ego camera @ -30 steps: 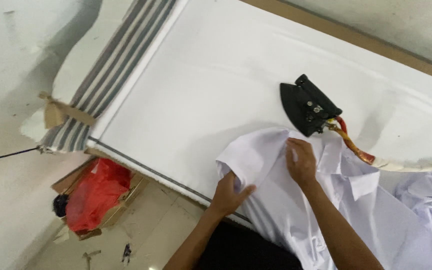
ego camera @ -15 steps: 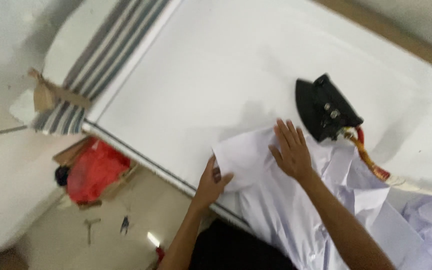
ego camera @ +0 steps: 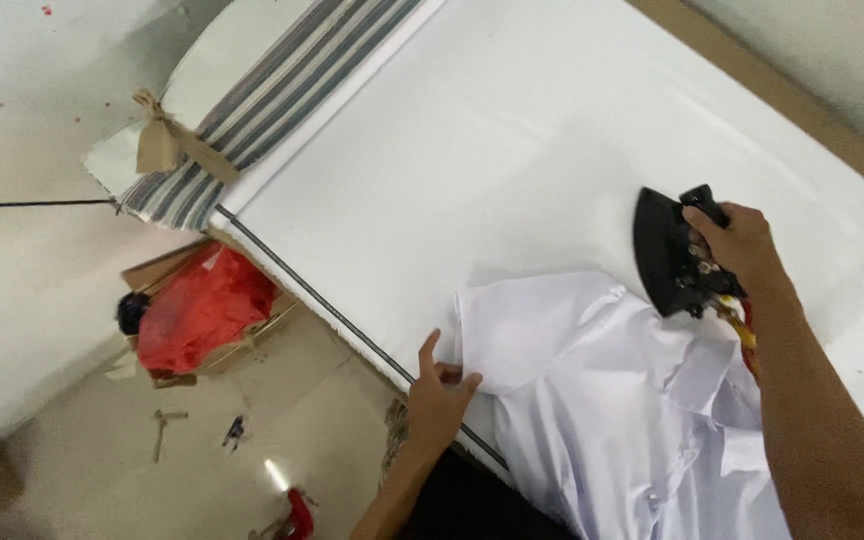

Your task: Ironing white shirts on a large industrial ironing table using a steam iron.

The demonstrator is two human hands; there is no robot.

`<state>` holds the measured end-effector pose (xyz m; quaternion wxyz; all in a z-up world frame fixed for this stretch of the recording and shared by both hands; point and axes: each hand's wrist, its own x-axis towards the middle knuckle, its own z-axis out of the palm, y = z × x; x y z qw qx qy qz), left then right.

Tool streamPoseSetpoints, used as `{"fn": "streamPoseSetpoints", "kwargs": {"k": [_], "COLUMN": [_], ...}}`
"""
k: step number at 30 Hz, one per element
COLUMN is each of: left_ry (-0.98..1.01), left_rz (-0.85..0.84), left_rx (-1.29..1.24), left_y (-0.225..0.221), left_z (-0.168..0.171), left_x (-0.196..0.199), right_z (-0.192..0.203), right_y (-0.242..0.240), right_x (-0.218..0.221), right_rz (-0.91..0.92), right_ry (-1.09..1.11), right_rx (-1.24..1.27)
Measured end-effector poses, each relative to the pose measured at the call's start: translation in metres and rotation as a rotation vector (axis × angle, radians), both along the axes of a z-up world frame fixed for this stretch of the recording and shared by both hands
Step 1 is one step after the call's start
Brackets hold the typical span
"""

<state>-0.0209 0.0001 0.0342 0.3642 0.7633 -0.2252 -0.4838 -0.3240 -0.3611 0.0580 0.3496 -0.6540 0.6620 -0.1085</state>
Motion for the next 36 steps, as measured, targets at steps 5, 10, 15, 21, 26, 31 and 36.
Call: {"fn": "streamPoseSetpoints", "kwargs": {"k": [5, 10, 15, 21, 26, 31, 36], "left_ry": [-0.152, -0.242, -0.406, -0.671, -0.525, -0.591, -0.608], "left_rz": [-0.039, -0.143, -0.202, -0.132, -0.095, 0.013, -0.421], "left_rx": [-0.078, -0.256, -0.242, -0.329, -0.258, -0.521, -1.019], "left_y": [0.010, 0.016, 0.027, 0.050, 0.065, 0.062, 0.036], "left_z": [-0.054, -0.054, -0.068, -0.081, -0.069, -0.031, -0.045], "left_x": [-0.001, -0.003, -0.007, -0.006, 0.017, 0.030, 0.004], "right_z": [0.076, 0.110, -0.007, 0.020, 0.006, 0.003, 0.019], "right_y": [0.070, 0.165, 0.173, 0.141, 0.214, 0.258, 0.209], "right_x": [0.058, 0.160, 0.241, 0.296, 0.281, 0.269, 0.298], "right_rz": [0.142, 0.211, 0.522, 0.381, 0.579, 0.592, 0.495], "right_ry": [0.029, 0.256, 0.351, 0.267, 0.294, 0.198, 0.206], "right_rx": [-0.045, 0.094, 0.130, 0.275, 0.274, 0.173, 0.130]}}
